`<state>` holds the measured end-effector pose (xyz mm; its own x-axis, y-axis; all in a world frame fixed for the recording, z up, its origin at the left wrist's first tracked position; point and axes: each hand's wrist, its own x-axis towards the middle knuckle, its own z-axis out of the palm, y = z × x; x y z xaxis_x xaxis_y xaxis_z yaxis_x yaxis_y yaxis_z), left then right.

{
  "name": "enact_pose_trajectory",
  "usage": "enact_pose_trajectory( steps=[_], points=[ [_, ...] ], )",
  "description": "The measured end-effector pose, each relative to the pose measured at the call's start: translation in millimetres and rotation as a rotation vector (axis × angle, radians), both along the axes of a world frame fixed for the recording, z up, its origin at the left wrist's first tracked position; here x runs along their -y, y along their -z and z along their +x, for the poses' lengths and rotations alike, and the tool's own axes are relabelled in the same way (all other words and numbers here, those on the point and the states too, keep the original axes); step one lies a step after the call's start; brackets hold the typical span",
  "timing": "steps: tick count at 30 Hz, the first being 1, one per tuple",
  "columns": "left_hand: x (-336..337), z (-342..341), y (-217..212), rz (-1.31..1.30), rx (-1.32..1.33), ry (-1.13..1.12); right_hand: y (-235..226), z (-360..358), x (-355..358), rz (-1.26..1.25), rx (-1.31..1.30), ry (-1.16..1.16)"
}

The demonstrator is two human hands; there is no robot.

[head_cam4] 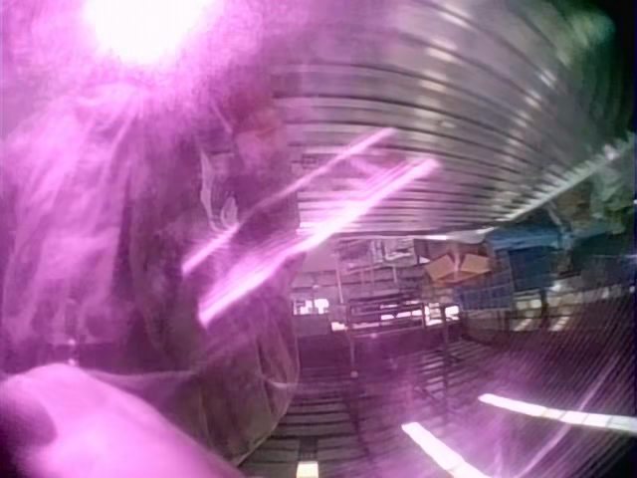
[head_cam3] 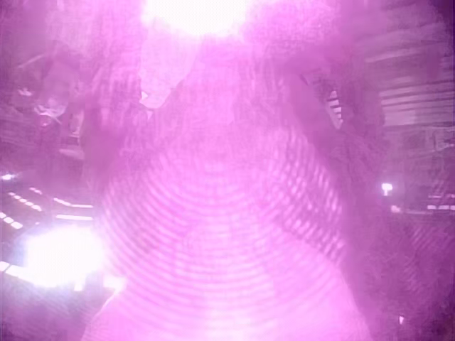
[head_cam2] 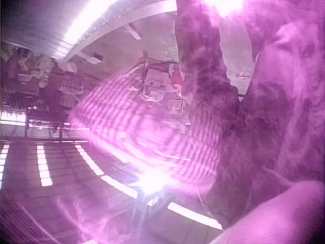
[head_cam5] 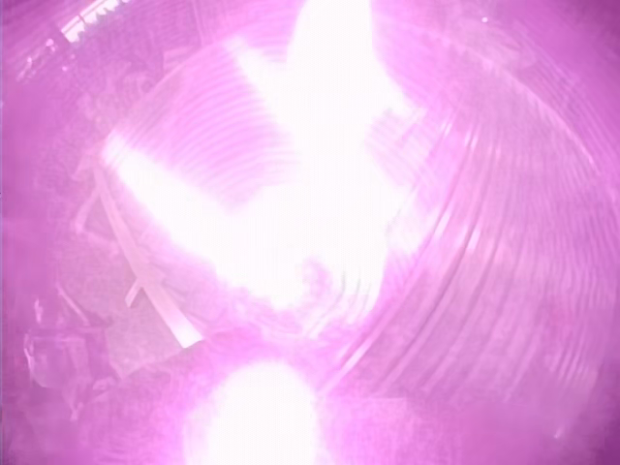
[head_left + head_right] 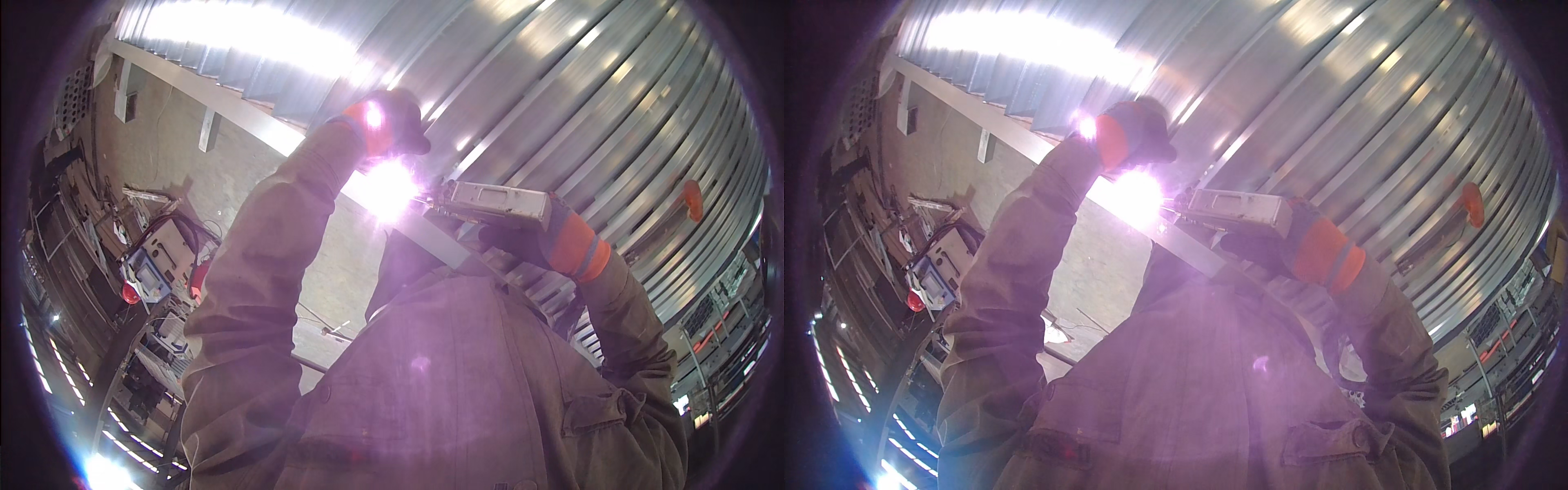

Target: The person welds a metal strip onto a curved metal panel using a handheld welding torch, then taps the weld with a rubber mallet. The person repeats this sequence along the panel, alternating between welding and tapping.

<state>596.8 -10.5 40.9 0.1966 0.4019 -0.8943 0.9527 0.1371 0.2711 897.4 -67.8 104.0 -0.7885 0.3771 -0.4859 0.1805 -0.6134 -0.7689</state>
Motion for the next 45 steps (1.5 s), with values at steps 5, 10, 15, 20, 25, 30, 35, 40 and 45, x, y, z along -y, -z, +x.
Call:
enact_pose_trajectory(
  steps=[5, 10, 15, 20, 25, 30, 35, 40, 45],
  points=[
    [1.1, -1.1, 1.6, 0.007, 0.007, 0.02, -4.7, 4.6, -2.9, -0.058, 0.199, -0.102],
    [10.2, -4.4, 4.1, 0.145, 0.078, -0.029, 6.4, 12.2, 1.8, 0.128, 0.191, -0.17],
    [5.8, -7.8, -1.2, 0.114, 0.076, 0.014, 11.1, 11.2, 1.9, -0.21, -0.089, 0.029],
    [5.0, -12.6, 13.2, 0.053, 0.111, -0.002, 10.7, 16.0, 1.2, -0.1, -0.019, -0.092],
    [19.1, -21.8, 48.3, 0.128, 0.12, -0.109, 17.5, 16.7, 8.4, -0.643, -0.184, 0.211],
    [25.4, -23.1, 45.9, 0.33, 0.173, 0.016, 13.5, 11.0, 1.9, -0.328, -0.147, 0.005],
    [17.0, -16.8, 20.2, 0.171, 0.142, -0.079, -1.7, 8.7, -13.5, 0.003, -0.04, -0.227],
    [11.5, -16.6, 13.3, 0.078, 0.151, -0.079, -1.5, 4.0, -8.6, -0.089, -0.08, -0.128],
    [16.8, -16.3, 18.5, 0.131, 0.123, -0.145, 5.5, 4.7, -0.2, -0.166, -0.078, -0.048]
  ],
)
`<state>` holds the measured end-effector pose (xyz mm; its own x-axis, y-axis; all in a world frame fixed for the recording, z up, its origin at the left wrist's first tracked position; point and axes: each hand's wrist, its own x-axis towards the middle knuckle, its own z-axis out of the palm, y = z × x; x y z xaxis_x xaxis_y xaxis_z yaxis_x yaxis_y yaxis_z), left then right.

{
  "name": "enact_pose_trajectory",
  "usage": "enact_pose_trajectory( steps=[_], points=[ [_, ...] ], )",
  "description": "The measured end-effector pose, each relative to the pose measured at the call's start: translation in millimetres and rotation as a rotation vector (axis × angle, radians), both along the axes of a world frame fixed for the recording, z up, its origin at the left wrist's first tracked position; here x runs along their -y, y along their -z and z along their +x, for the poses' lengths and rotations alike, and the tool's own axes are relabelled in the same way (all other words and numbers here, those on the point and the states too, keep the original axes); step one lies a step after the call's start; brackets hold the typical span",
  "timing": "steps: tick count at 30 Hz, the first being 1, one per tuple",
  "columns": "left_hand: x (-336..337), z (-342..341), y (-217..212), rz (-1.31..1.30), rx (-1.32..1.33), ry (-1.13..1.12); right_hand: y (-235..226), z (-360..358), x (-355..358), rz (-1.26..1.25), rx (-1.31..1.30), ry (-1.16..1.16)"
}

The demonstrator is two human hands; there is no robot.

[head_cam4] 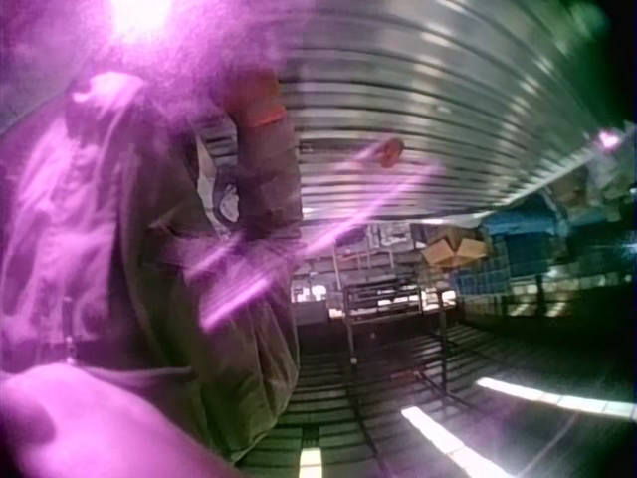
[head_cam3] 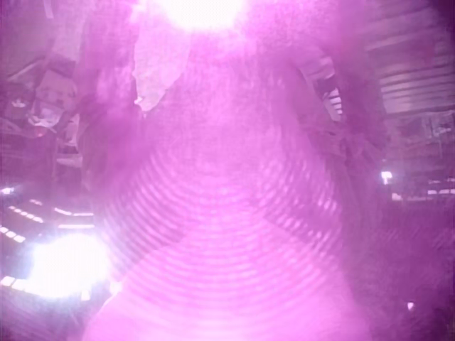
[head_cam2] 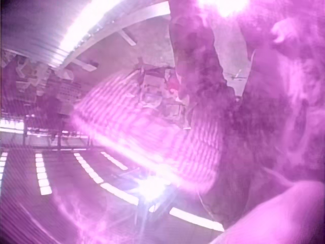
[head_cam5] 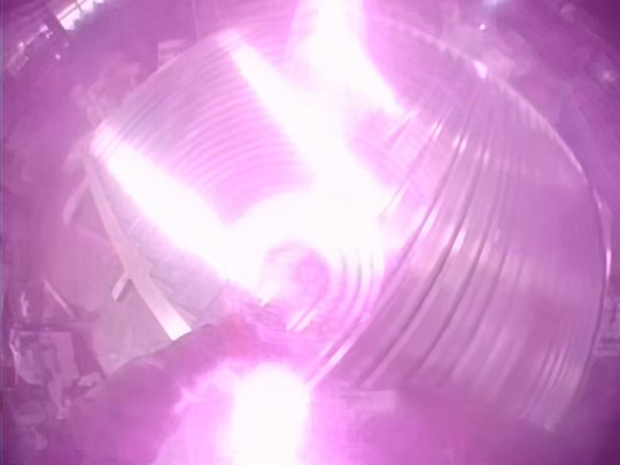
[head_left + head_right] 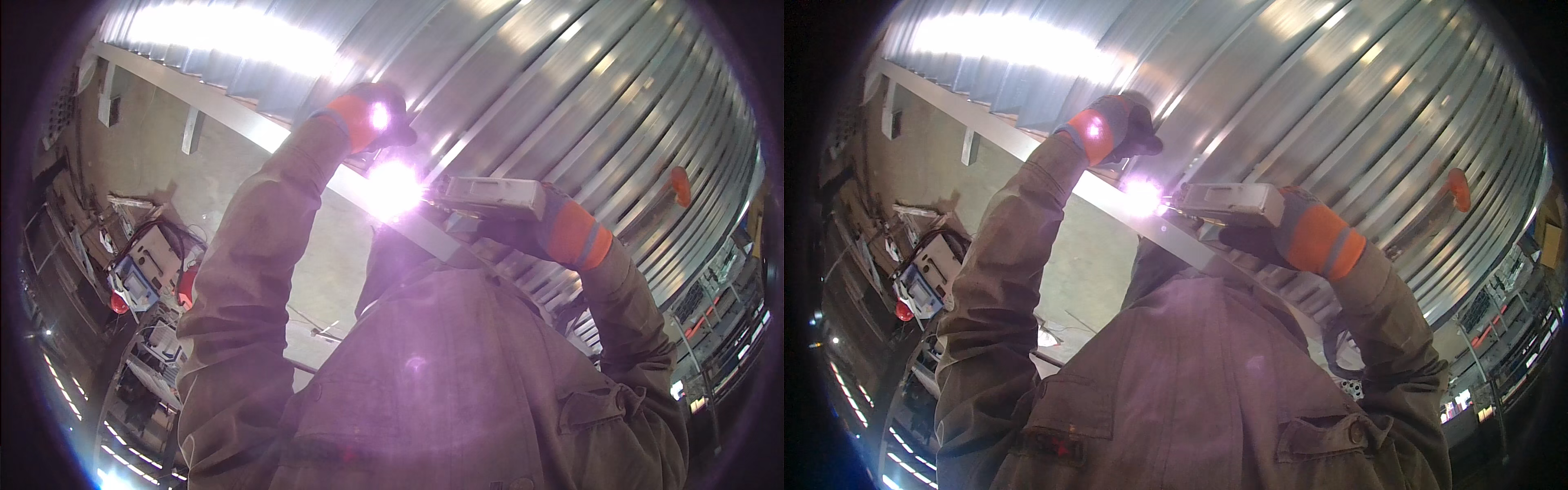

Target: The person welds a metal strip onto a curved metal panel using a handheld welding torch, then taps the weld with a rubber mallet. The person repeats this sequence along the panel, alternating between welding and tapping.

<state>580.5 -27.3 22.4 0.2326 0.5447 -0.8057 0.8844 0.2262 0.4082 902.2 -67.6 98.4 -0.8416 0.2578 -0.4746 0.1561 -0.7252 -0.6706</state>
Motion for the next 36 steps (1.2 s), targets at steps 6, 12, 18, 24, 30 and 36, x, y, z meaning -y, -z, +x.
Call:
enact_pose_trajectory(
  steps=[6, 12, 18, 24, 30, 36],
  points=[
    [-4.1, 4.3, -7.3, -0.055, -0.048, 0.022, -11.4, -4.3, -6.1, 0.24, 0.273, -0.17],
    [-0.8, 4.1, -26.7, 0.09, -0.043, 0.217, -37.0, -18.6, -21.2, 0.609, 0.524, -0.517],
    [7.8, -1.7, -14.5, 0.162, -0.034, 0.172, -45.2, -38.1, -25.6, 0.733, 0.589, -0.673],
    [17.1, -8.8, -19.6, 0.122, 0.107, -0.087, -48.3, -34.1, -27.6, 0.809, 0.505, -0.662],
    [9.4, 7.2, -32.8, -0.099, 0.171, -0.269, -63.1, 11.6, -16.8, 0.741, 0.227, -0.204],
    [5.7, 71.4, -27.4, -0.146, 0.011, 0.12, -64.2, 78.8, 4.1, 0.447, 0.17, -0.16]
  ],
)
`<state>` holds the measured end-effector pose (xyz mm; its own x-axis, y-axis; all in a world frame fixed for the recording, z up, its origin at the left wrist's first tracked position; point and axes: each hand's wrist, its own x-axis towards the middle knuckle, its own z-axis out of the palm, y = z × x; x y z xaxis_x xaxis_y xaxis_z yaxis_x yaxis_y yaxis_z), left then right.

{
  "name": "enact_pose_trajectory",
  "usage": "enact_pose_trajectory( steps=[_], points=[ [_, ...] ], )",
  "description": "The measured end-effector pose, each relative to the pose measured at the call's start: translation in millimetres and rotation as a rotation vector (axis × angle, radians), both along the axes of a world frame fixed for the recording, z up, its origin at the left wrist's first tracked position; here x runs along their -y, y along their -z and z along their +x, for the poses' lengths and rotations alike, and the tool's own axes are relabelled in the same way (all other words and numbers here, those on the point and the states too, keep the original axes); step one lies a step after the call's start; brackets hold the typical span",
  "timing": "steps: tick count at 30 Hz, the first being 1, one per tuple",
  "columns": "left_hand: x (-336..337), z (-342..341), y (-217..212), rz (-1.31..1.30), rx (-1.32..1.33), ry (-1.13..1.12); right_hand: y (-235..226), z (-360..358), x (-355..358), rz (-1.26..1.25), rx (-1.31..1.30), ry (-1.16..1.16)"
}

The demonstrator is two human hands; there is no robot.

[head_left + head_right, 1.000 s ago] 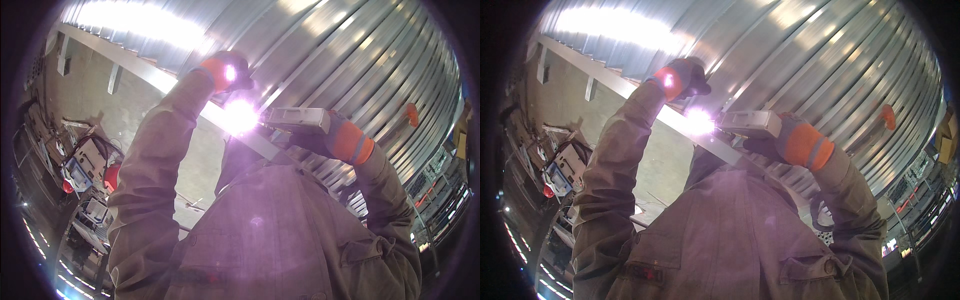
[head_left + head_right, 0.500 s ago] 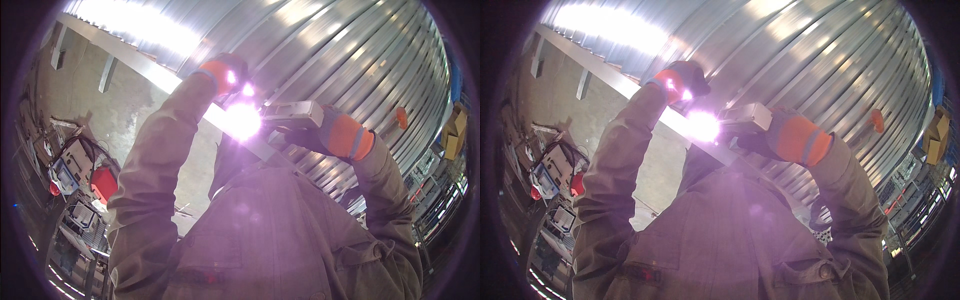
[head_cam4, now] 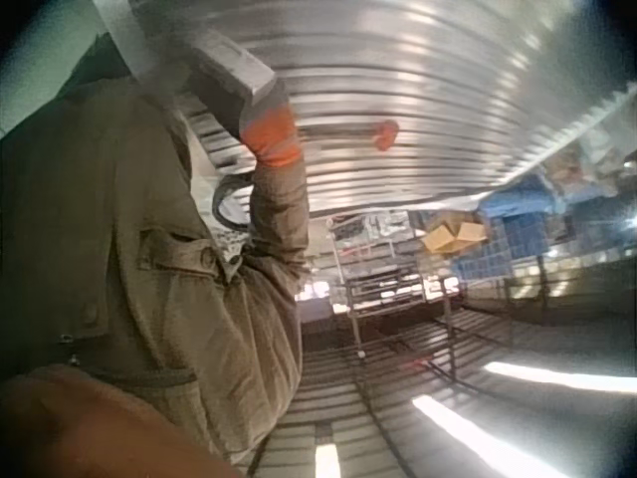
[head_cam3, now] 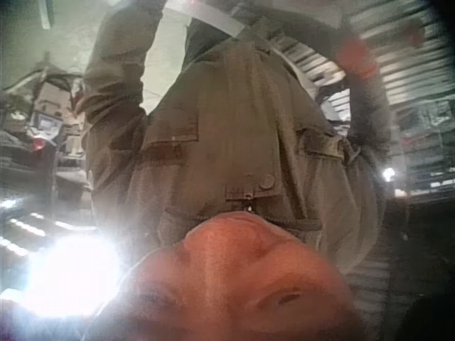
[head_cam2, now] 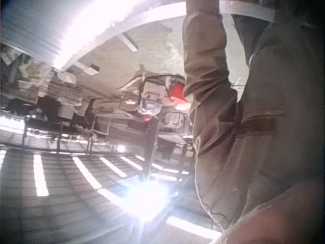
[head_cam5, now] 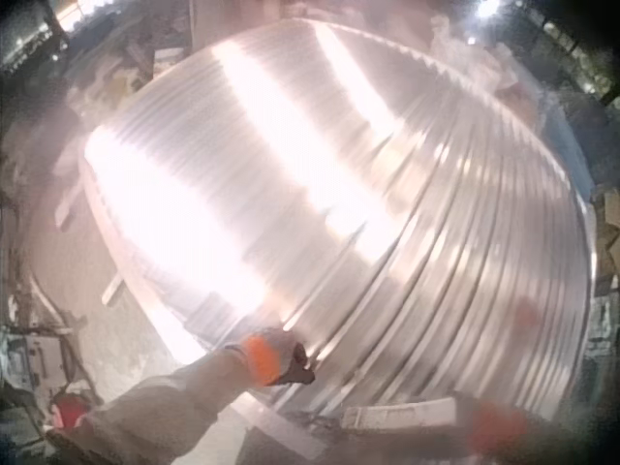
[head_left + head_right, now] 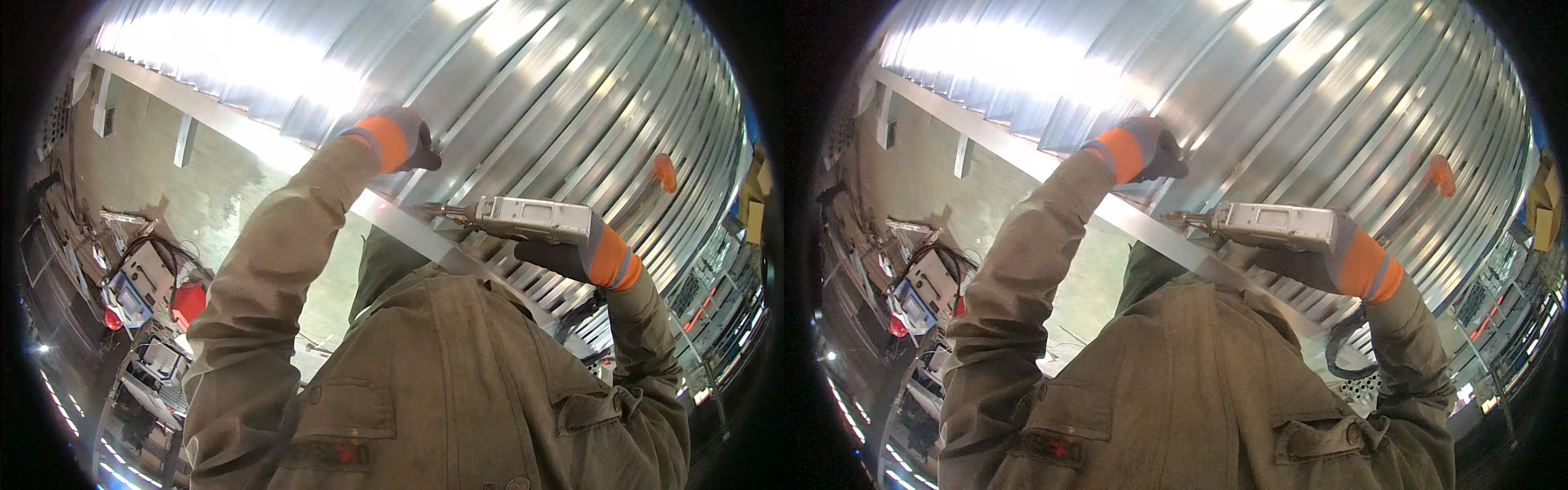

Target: The person welds a metal strip onto a curved metal panel using a handheld welding torch, then taps the weld with a rubber mallet. The person repeats this sequence along the panel, alternating between welding and tapping.

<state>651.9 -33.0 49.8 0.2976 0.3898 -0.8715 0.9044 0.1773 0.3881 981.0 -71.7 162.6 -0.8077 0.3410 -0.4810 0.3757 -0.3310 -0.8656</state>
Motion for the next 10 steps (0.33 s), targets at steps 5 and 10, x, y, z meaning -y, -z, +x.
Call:
enact_pose_trajectory(
  steps=[5, 10],
  points=[
    [4.8, 19.1, 17.2, 0.066, -0.087, 0.108, 22.0, 24.1, 19.1, 0.023, 0.05, -0.035],
    [-13.0, 25.5, 35.9, -0.209, -0.183, 0.131, 41.7, 18.3, 38.1, -0.03, -0.05, 0.203]
  ],
)
